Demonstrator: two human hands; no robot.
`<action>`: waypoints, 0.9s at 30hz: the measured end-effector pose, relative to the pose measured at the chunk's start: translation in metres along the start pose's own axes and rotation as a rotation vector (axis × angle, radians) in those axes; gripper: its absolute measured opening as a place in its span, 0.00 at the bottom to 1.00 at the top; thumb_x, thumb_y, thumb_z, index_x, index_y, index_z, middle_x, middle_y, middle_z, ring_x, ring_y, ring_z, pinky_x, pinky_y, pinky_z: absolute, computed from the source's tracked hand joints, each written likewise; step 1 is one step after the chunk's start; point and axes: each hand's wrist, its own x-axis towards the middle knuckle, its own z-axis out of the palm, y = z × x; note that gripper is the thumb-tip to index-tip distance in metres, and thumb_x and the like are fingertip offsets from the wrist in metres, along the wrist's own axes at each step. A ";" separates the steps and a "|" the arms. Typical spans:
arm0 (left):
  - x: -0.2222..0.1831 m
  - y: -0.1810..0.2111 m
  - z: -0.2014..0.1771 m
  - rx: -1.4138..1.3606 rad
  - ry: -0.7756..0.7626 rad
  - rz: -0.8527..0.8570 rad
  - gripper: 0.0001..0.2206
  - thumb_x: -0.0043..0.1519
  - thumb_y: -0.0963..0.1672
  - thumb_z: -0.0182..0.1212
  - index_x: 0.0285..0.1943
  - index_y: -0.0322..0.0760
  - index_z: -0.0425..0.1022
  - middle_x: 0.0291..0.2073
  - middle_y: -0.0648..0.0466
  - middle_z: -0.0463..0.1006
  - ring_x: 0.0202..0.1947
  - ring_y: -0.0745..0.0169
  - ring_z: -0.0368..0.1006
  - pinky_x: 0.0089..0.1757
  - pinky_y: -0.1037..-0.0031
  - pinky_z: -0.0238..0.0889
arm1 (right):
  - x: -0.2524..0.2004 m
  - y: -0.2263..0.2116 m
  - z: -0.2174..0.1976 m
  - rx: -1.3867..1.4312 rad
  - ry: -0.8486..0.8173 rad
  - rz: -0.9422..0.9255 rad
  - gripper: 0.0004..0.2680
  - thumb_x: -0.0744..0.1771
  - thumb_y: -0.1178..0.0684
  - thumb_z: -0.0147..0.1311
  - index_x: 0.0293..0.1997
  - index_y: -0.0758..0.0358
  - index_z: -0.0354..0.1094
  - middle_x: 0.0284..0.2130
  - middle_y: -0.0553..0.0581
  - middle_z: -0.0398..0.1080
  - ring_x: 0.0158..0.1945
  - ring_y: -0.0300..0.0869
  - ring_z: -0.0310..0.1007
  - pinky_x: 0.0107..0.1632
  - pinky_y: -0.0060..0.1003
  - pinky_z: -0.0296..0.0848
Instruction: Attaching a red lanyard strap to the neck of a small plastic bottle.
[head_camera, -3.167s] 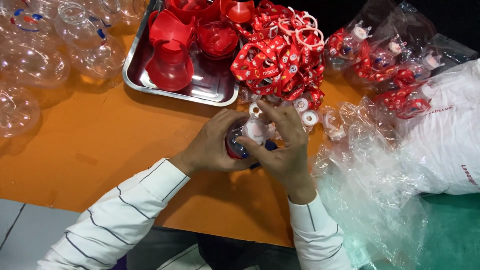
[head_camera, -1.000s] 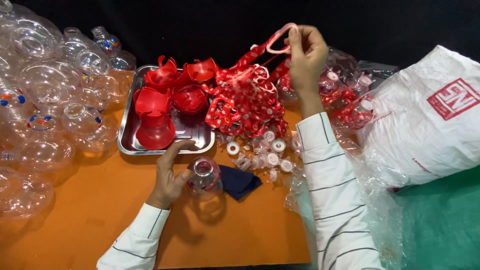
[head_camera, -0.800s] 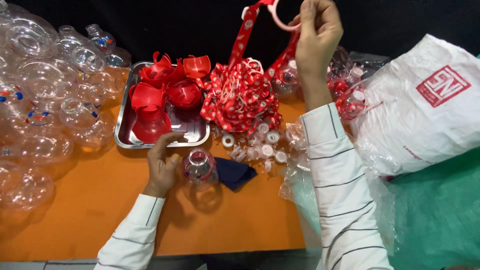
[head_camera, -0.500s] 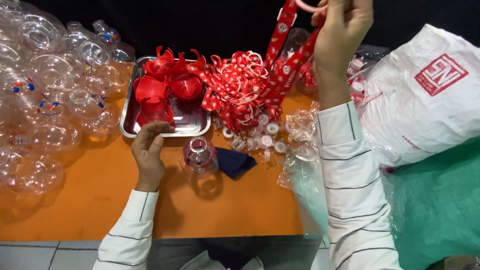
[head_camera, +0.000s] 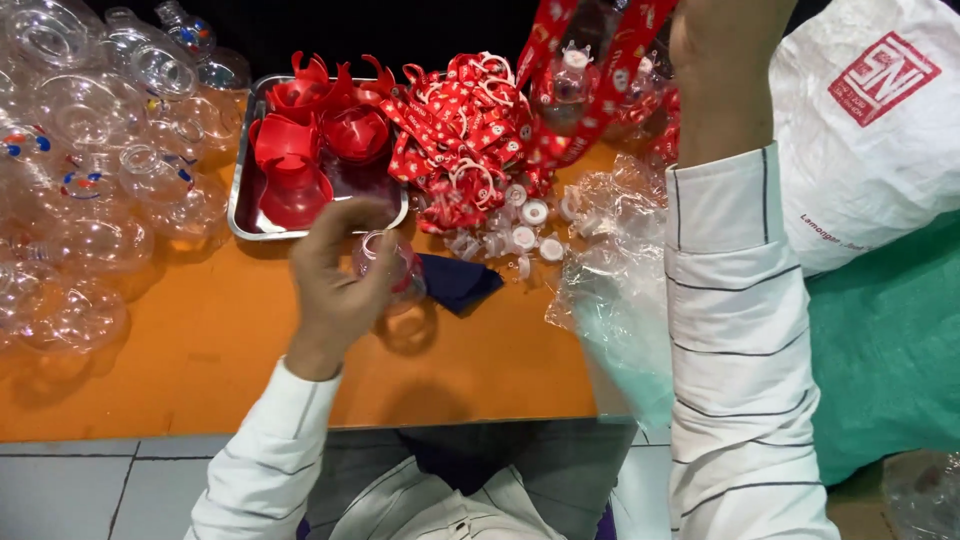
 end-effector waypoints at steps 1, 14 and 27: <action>0.005 0.004 0.013 0.001 -0.001 0.001 0.11 0.63 0.40 0.63 0.52 0.31 0.74 0.37 0.46 0.78 0.41 0.55 0.75 0.48 0.63 0.68 | -0.003 -0.006 -0.001 0.026 0.001 0.019 0.06 0.70 0.60 0.54 0.33 0.62 0.65 0.22 0.61 0.66 0.22 0.43 0.67 0.31 0.35 0.70; 0.057 -0.179 0.137 1.172 -0.915 0.036 0.24 0.52 0.43 0.60 0.60 0.36 0.69 0.30 0.49 0.79 0.32 0.44 0.79 0.31 0.51 0.69 | -0.074 -0.076 -0.019 0.268 0.073 0.319 0.03 0.71 0.55 0.56 0.40 0.59 0.70 0.27 0.61 0.71 0.27 0.41 0.74 0.36 0.29 0.76; 0.031 -0.240 0.132 1.291 -0.933 0.401 0.08 0.51 0.35 0.59 0.36 0.36 0.77 0.15 0.54 0.73 0.18 0.51 0.72 0.20 0.64 0.63 | -0.243 0.044 -0.042 0.345 -0.081 0.781 0.04 0.71 0.56 0.51 0.43 0.65 0.66 0.16 0.52 0.62 0.17 0.30 0.56 0.20 0.23 0.57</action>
